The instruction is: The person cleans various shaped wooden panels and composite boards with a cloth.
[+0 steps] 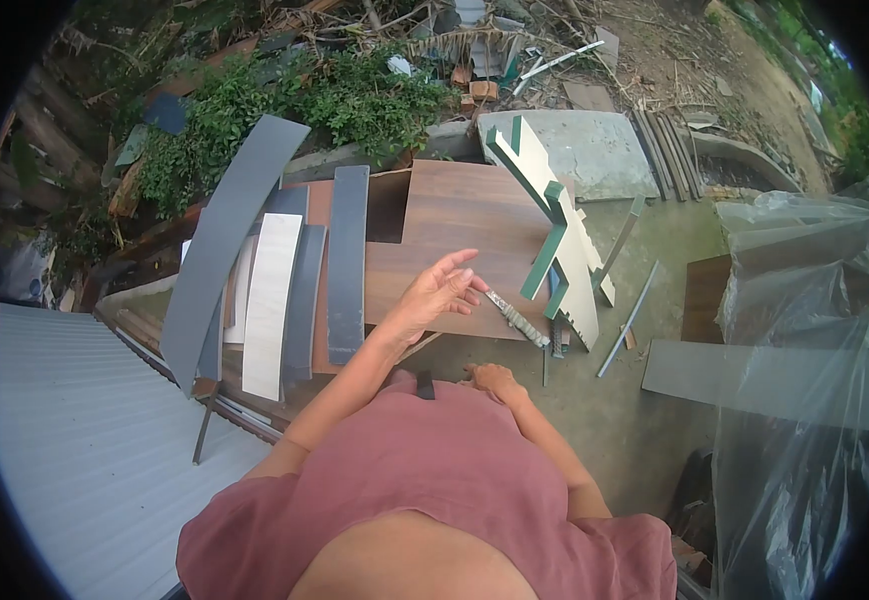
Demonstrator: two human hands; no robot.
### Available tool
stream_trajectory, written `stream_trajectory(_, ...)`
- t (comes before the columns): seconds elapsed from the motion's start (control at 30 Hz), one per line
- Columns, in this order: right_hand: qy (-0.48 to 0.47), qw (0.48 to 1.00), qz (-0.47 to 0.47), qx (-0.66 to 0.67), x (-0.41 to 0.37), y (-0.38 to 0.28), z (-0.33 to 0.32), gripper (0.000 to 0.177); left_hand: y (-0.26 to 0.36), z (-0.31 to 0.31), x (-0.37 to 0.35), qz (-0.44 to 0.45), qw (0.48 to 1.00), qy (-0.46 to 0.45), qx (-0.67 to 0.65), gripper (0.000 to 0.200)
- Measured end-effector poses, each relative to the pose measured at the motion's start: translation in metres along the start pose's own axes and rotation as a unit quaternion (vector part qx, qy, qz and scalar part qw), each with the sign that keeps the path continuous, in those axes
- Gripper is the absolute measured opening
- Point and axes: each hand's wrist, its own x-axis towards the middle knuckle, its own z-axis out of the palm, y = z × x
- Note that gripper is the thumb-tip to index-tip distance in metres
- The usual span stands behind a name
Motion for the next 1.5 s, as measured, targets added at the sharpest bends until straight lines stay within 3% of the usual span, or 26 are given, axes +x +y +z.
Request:
stream_trajectory(0.07, 0.007, 1.0, -0.002, -0.001, 0.005, -0.001, 0.005, 0.057, 0.007, 0.012, 0.001, 0.125, 0.987, 0.04, 0.093, 0.065)
stream_trajectory(0.1, 0.014, 1.0, -0.007, -0.003, 0.007, -0.001, 0.008, 0.056, 0.014, 0.02, 0.002, 0.124, 0.987, 0.036, 0.093, 0.065)
stream_trajectory(0.13, 0.017, 1.0, -0.003, 0.0, 0.006, -0.002, 0.008, 0.056, 0.021, 0.03, 0.004, 0.237, 0.937, 0.045, 0.252, 0.067)
stream_trajectory(0.17, 0.02, 1.0, 0.001, -0.001, 0.004, -0.003, 0.009, 0.056, 0.025, 0.038, 0.009, 0.342, 0.849, 0.05, 0.399, 0.069)
stream_trajectory(0.2, 0.023, 1.0, 0.006, -0.002, 0.002, -0.003, 0.009, 0.056, 0.025, 0.045, 0.016, 0.344, 0.849, 0.043, 0.399, 0.069)
stream_trajectory(0.27, 0.028, 0.999, 0.012, 0.016, -0.007, 0.0, 0.005, 0.057, 0.025, 0.058, 0.032, 0.422, 0.759, 0.032, 0.495, 0.072)
stream_trajectory(0.43, 0.034, 0.995, 0.05, 0.078, -0.027, 0.017, 0.008, 0.059, 0.018, 0.07, 0.057, 0.389, 0.76, 0.033, 0.519, 0.076)
stream_trajectory(0.5, 0.054, 0.989, 0.063, 0.121, -0.034, 0.031, 0.014, 0.06, 0.022, 0.076, 0.057, 0.387, 0.787, 0.043, 0.479, 0.076)
stream_trajectory(0.57, 0.06, 0.985, 0.073, 0.147, -0.041, 0.043, 0.015, 0.059, 0.022, 0.081, 0.057, 0.401, 0.775, 0.042, 0.487, 0.073)
stream_trajectory(0.67, 0.078, 0.979, 0.073, 0.175, -0.05, 0.064, 0.014, 0.058, 0.016, 0.088, 0.056, 0.385, 0.797, 0.074, 0.46, 0.063)
stream_trajectory(0.73, 0.114, 0.976, 0.041, 0.18, -0.045, 0.086, 0.024, 0.06, 0.004, 0.088, 0.064, 0.319, 0.859, 0.172, 0.362, 0.054)
stream_trajectory(0.77, 0.117, 0.973, 0.037, 0.197, -0.043, 0.093, 0.026, 0.06, 0.001, 0.087, 0.07, 0.313, 0.857, 0.162, 0.376, 0.054)
stream_trajectory(0.83, 0.122, 0.975, 0.021, 0.183, -0.041, 0.107, 0.026, 0.059, -0.001, 0.085, 0.08, 0.255, 0.913, 0.2, 0.248, 0.053)
stream_trajectory(0.9, 0.111, 0.972, 0.017, 0.207, -0.042, 0.114, 0.022, 0.056, 0.01, 0.097, 0.081, 0.209, 0.931, 0.213, 0.21, 0.055)
stream_trajectory(1.1, 0.081, 0.978, -0.015, 0.192, -0.028, 0.138, 0.036, 0.057, 0.031, 0.105, 0.092, 0.203, 0.921, 0.184, 0.275, 0.069)
stream_trajectory(1.17, 0.076, 0.978, -0.025, 0.191, -0.03, 0.143, 0.036, 0.057, 0.033, 0.114, 0.093, 0.23, 0.895, 0.18, 0.338, 0.073)
stream_trajectory(1.33, 0.07, 0.979, -0.029, 0.187, -0.031, 0.159, 0.033, 0.056, 0.028, 0.115, 0.102, 0.253, 0.897, 0.215, 0.292, 0.073)
stream_trajectory(1.5, 0.073, 0.981, -0.019, 0.178, -0.033, 0.174, 0.033, 0.056, 0.027, 0.118, 0.102, 0.261, 0.873, 0.238, 0.336, 0.077)
